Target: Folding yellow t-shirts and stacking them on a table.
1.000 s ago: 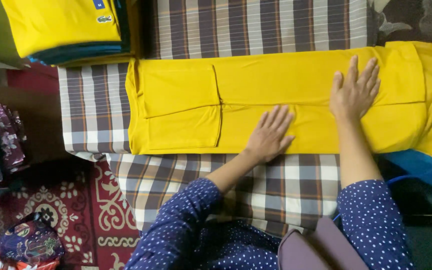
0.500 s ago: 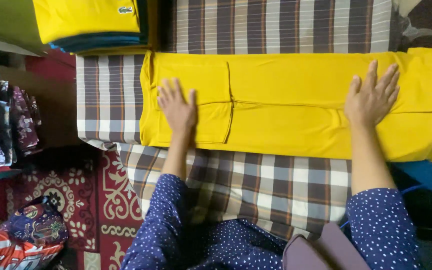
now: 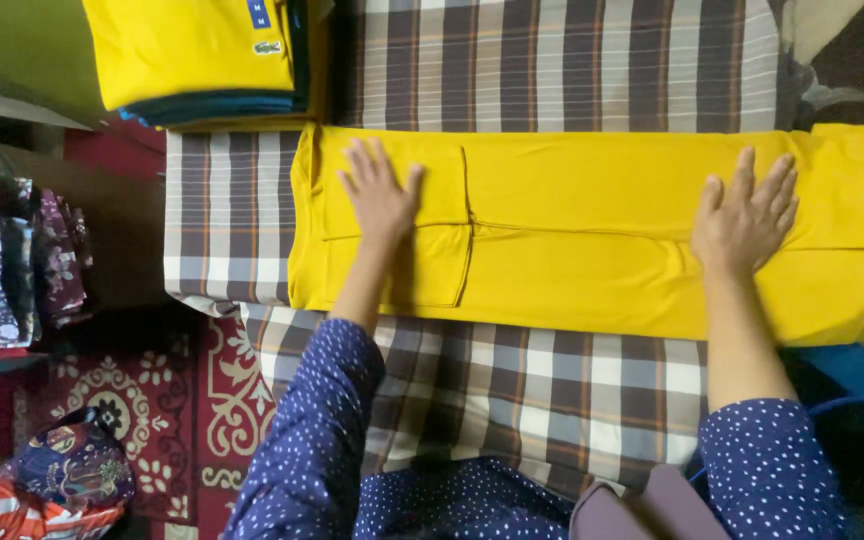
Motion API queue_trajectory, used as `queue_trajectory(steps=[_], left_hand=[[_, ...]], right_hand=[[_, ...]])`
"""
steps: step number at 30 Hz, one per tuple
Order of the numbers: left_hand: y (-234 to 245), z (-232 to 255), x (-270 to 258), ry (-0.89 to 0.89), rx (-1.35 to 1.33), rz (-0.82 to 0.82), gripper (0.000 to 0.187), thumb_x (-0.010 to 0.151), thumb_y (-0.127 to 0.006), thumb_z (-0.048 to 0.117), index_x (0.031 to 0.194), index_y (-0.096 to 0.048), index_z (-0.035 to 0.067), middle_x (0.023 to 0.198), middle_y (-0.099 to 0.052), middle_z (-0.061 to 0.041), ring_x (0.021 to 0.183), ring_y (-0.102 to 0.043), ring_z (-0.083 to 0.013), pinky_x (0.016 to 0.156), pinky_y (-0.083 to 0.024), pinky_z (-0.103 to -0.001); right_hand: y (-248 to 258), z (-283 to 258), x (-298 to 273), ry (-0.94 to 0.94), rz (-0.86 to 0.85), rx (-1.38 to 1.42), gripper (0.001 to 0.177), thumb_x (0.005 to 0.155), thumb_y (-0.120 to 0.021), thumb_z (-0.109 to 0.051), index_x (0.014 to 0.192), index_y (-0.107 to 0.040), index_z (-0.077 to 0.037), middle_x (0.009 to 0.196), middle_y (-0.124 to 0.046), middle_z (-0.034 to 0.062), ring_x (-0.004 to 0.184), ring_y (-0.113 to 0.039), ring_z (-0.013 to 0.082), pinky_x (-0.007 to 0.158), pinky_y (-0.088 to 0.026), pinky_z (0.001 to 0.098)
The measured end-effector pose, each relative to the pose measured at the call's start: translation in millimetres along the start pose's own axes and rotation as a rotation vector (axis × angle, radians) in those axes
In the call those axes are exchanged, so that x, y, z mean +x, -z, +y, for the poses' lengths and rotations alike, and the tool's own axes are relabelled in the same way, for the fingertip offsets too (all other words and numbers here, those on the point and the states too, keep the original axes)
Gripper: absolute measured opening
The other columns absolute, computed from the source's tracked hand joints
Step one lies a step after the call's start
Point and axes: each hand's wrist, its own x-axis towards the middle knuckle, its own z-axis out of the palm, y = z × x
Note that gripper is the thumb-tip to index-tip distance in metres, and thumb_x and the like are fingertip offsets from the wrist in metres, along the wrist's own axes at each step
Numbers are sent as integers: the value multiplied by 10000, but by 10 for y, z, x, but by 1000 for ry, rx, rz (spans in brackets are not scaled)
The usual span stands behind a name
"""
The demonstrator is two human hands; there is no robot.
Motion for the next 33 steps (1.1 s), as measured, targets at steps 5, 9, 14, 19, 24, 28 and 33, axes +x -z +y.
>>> queue_trajectory(steps=[5, 9, 14, 19, 24, 28, 33], left_hand=[[-147, 663, -639, -461, -81, -223, 692, 1068, -332, 558, 1644, -241, 185, 1719, -180, -100, 1590, -154, -336, 1266, -112, -559], [171, 402, -683, -572, -127, -278, 738, 1070, -236, 598, 1659, -168, 160, 1733, -133, -81, 1607, -111, -280, 1283, -75, -499], [380, -444, -670, 20, -112, -165, 755, 1054, -214, 621, 1658, -167, 170, 1719, -72, -155, 1592, -49, -333, 1270, -31, -483], [375, -105, -696, -103, -69, -170, 784, 1039, -147, 633, 1638, -107, 129, 1695, -3, -150, 1556, 30, -338, 1237, 43, -574], [-129, 759, -953, -473, -135, -300, 664, 1069, -305, 565, 1649, -273, 245, 1730, -196, -83, 1598, -157, -285, 1278, -67, -542], [-265, 925, -931, -460, -90, -297, 629, 1097, -216, 497, 1652, -260, 204, 1730, -203, -52, 1597, -148, -226, 1285, -55, -468], [-106, 898, -926, -495, -71, -313, 677, 1091, -216, 537, 1663, -215, 173, 1738, -162, -58, 1603, -120, -229, 1289, -38, -460]], right_hand=[[-104, 63, 11, 6, -1, 17, 549, 1127, -675, -291, 1609, -602, -38, 1578, -346, 351, 1418, -399, 522, 1097, -307, 635], [-85, 62, -40, 30, 35, 12, 528, 1155, -635, -325, 1597, -635, -36, 1581, -371, 336, 1422, -399, 496, 1095, -311, 619], [-71, 65, -58, 14, 12, -5, 532, 1148, -631, -325, 1599, -613, -43, 1587, -360, 332, 1425, -407, 495, 1093, -325, 621], [214, -218, 62, -183, -252, 81, 623, 1138, -345, -434, 1661, -380, -98, 1668, -198, 299, 1530, -166, 451, 1185, -92, 594], [-251, -1222, -108, 80, -17, 81, 601, 1067, -696, -233, 1594, -480, -40, 1578, -303, 404, 1483, -253, 535, 1127, -223, 719], [-265, -2090, -120, 523, -231, 203, 599, 1054, -520, -433, 1599, -416, -208, 1620, -406, 226, 1537, -330, 373, 1214, -213, 620], [-71, -1342, 121, 321, -365, 133, 608, 1095, -415, -505, 1623, -392, -204, 1672, -332, 208, 1561, -272, 364, 1219, -192, 616]])
